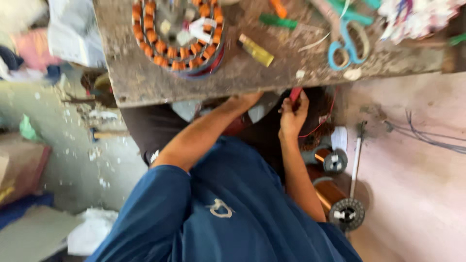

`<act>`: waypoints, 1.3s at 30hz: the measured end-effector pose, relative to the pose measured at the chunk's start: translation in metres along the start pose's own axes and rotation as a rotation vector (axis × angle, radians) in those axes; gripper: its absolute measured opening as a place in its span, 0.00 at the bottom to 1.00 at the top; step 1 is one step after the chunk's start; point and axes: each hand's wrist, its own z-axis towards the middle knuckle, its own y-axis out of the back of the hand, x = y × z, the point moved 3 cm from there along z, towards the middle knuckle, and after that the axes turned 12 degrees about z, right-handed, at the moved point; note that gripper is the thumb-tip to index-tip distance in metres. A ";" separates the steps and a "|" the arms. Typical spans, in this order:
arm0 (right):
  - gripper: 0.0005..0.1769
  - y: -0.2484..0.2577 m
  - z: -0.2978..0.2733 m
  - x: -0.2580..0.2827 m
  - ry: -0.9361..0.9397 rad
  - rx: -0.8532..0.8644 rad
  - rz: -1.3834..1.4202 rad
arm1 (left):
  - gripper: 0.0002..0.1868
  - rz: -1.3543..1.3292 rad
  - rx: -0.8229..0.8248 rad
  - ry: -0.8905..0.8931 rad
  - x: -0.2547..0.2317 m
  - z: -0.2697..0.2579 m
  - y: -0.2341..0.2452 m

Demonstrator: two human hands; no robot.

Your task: The person sits on the floor and works on a motor stator, using pliers to strip wire ends and a soldering iron to solder connections. They use scissors to cut wires and a screwdriver to adjust components within the stator slots.

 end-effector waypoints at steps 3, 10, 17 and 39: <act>0.31 -0.025 0.031 -0.002 0.227 -0.016 0.016 | 0.22 0.094 -0.013 -0.015 -0.003 0.012 -0.010; 0.22 -0.049 0.060 0.006 0.492 0.214 -0.405 | 0.25 0.218 0.009 -0.100 -0.008 0.008 0.005; 0.31 -0.033 -0.009 0.065 0.136 0.803 -0.854 | 0.31 -0.103 0.251 -0.138 0.003 -0.042 0.052; 0.22 -0.375 -0.014 0.513 1.311 0.402 -0.993 | 0.11 -0.774 0.323 0.173 0.171 -0.170 0.131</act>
